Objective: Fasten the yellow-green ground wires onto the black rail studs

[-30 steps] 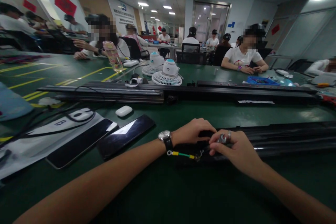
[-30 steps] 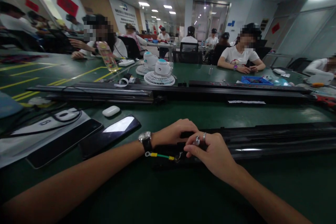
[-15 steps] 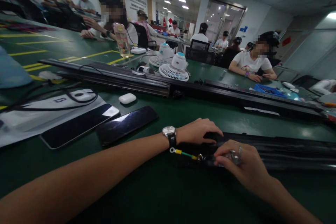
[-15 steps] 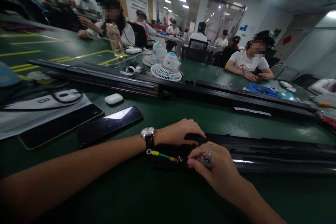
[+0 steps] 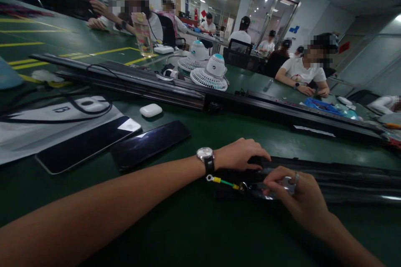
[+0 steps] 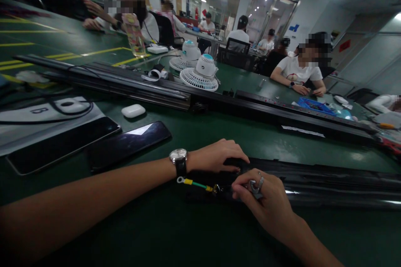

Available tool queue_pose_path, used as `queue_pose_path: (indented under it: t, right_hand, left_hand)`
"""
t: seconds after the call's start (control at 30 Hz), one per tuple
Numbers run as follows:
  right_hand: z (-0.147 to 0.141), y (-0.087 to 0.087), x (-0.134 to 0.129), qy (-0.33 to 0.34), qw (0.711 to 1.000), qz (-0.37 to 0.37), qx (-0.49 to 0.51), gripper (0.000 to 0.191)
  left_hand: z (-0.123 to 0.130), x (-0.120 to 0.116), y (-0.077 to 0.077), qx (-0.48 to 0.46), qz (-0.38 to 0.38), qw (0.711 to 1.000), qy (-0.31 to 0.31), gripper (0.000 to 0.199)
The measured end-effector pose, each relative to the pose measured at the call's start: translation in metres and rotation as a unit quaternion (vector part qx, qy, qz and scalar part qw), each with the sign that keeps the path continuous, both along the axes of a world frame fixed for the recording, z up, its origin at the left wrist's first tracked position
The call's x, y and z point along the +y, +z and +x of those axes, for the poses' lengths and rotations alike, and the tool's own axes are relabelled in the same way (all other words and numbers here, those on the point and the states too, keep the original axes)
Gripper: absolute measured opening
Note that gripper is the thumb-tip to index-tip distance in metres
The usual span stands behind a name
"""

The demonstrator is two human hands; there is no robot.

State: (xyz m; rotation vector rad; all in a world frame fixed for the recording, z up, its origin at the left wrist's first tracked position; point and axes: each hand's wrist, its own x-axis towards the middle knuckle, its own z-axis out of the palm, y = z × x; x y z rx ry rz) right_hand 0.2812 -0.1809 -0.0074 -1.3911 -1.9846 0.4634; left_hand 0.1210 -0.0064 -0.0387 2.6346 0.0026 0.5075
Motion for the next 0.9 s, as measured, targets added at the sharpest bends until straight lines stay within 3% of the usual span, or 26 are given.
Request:
queue_pose_path:
  t: [0.23, 0.43, 0.7, 0.9]
  right_hand:
    - [0.002, 0.002, -0.001, 0.011, 1.0, -0.018, -0.013, 0.012]
    - [-0.003, 0.008, 0.006, 0.045, 0.998, -0.027, 0.029, 0.012]
    - [0.004, 0.014, 0.014, 0.103, 0.989, 0.001, 0.107, 0.019]
    - [0.007, 0.012, 0.012, 0.057, 0.989, -0.044, 0.129, 0.026]
  left_hand:
    - [-0.001, 0.0, 0.0, 0.003, -0.029, 1.0, -0.009, 0.04]
    - [-0.006, -0.002, 0.009, 0.069, -0.078, 0.994, 0.019, 0.058]
    - [-0.007, -0.003, 0.019, 0.092, -0.087, 0.992, 0.004, 0.044]
    - [-0.006, -0.006, 0.022, 0.065, -0.085, 0.994, -0.008, 0.041]
